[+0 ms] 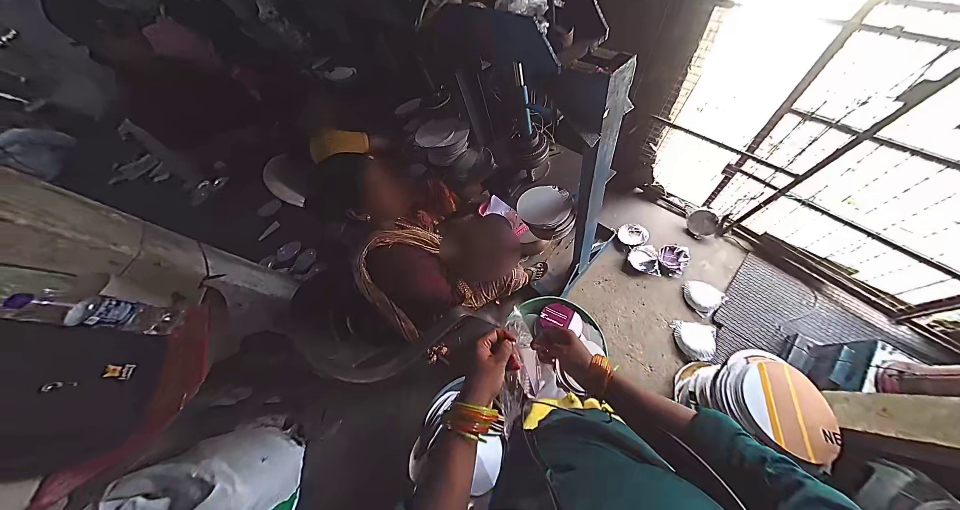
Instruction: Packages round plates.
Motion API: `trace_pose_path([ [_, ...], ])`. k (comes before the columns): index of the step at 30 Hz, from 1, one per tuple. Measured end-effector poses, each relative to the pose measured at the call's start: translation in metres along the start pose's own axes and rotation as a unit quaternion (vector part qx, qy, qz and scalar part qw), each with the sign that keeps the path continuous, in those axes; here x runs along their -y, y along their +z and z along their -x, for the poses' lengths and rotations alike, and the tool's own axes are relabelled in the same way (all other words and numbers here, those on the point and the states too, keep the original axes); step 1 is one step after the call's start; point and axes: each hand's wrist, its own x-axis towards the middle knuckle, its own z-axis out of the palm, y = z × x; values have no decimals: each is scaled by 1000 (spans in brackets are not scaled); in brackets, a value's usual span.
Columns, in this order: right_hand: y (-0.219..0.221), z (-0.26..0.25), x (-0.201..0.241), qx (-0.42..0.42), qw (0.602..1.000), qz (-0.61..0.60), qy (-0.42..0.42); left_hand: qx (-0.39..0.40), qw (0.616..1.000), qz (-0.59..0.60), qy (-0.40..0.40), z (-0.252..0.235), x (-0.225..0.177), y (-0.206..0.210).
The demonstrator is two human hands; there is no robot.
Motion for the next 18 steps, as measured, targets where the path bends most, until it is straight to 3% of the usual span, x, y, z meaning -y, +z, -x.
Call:
trace_pose_path([
  [2, -12, 7, 15, -36, 987, 154, -41, -23, 999, 19, 24, 0, -3, -2],
  [4, -17, 24, 21, -48, 952, 270, -139, -39, 998, 40, 27, 0, -5, -1],
  [7, -6, 48, 19, -55, 905, 292, -305, -40, 996, 74, 17, -1, -21, 11],
  [9, 3, 60, 20, -5, 872, 342, -350, -26, 997, 76, 23, -4, -33, 21],
  [11, 8, 63, 26, 81, 820, 453, -340, -2, 998, 45, 32, -6, -44, 27],
  [14, 13, 59, 34, 202, 784, 548, -209, 22, 999, -4, 28, -10, -55, 32],
  [18, 0, 68, 33, 130, 849, 461, -224, 14, 1000, 4, 15, -20, -60, 22],
])
